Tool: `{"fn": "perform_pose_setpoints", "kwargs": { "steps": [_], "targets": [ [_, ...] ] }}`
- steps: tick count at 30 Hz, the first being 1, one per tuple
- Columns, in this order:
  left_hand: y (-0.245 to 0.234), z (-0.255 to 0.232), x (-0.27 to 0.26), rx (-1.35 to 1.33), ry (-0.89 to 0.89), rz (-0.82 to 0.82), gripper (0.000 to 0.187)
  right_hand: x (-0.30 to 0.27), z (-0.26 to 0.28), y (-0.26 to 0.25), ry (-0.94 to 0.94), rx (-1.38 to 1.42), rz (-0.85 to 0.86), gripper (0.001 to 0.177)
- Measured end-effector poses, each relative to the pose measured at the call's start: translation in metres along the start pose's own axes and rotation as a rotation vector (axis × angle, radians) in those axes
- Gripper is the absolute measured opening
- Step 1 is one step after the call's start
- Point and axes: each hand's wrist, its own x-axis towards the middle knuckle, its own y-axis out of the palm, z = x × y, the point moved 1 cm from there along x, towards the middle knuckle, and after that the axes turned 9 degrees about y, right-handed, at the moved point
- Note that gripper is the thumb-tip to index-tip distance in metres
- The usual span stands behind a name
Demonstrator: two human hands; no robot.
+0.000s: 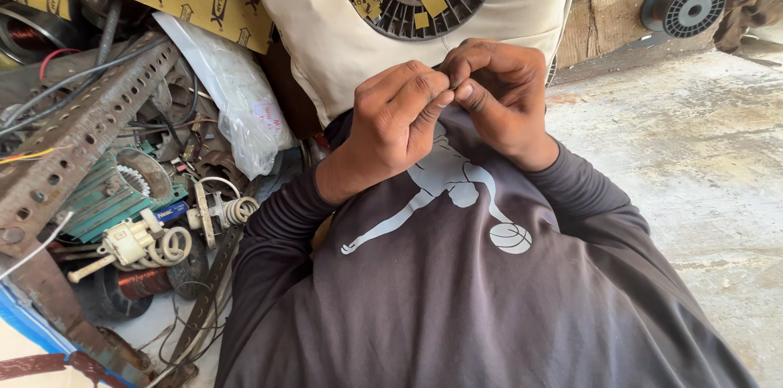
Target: The person sits on the floor and repeatedly inserts small rectangular pieces into slots on a motor rotor. They use a wooden stick to push the pieces into place and adjust them with their fingers.
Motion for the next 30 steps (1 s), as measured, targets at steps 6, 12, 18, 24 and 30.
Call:
{"fn": "perform_pose_setpoints", "kwargs": {
  "steps": [6,12,18,24,30],
  "targets": [
    [0.007,0.006,-0.001,-0.104,-0.142,-0.076,0.015,0.003,-0.009,0.003,0.085,-0.01,-0.1,0.019],
    [0.012,0.007,-0.003,-0.151,-0.172,-0.157,0.017,0.013,-0.011,-0.011,0.251,0.375,0.113,0.015],
    [0.012,0.008,-0.003,-0.047,-0.099,-0.159,0.016,0.016,-0.013,-0.008,0.177,0.306,0.111,0.016],
    [0.015,0.007,-0.007,-0.038,-0.101,-0.162,0.014,0.007,-0.02,-0.002,0.088,0.218,0.024,0.022],
    [0.017,0.008,-0.008,-0.047,-0.14,-0.168,0.014,0.001,-0.025,0.012,0.032,0.223,-0.103,0.022]
  ]
}}
